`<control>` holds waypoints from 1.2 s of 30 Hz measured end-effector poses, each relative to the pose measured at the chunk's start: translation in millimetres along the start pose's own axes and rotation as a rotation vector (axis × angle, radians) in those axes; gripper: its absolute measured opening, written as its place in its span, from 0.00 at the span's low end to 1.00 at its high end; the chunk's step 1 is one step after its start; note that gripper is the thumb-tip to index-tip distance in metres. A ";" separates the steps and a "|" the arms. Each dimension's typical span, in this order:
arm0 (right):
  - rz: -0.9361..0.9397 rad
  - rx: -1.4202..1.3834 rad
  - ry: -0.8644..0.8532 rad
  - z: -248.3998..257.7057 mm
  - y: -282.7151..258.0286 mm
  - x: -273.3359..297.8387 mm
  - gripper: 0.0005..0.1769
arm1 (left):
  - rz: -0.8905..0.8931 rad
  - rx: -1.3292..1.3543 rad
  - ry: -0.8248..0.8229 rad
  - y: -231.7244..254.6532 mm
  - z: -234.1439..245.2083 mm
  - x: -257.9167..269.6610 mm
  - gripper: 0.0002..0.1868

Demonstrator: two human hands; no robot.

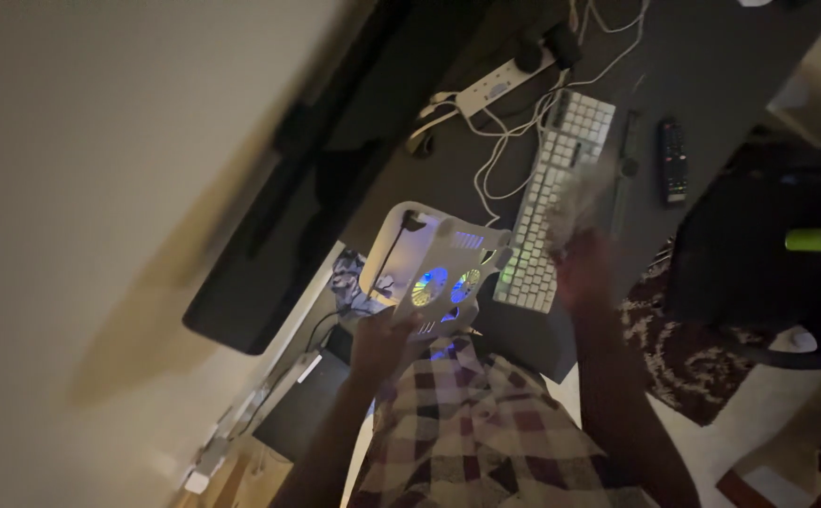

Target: Cleaning a desk and electronic equipment using a cloth.

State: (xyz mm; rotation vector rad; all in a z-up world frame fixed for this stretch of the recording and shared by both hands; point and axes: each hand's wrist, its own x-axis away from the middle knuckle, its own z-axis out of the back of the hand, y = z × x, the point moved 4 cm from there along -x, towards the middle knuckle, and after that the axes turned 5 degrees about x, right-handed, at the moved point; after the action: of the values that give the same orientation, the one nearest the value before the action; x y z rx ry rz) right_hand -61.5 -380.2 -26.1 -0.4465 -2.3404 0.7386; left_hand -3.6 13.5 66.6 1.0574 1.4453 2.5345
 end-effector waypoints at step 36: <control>0.151 0.826 0.556 196.0 -118.8 159.6 0.08 | 0.243 0.383 0.340 -45.0 23.4 -73.3 0.16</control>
State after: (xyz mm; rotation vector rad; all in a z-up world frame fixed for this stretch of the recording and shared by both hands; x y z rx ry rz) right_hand -323.8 -473.5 -4.3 -0.3817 -1.3442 1.3557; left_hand 53.2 30.9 0.1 0.9180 2.0752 2.7807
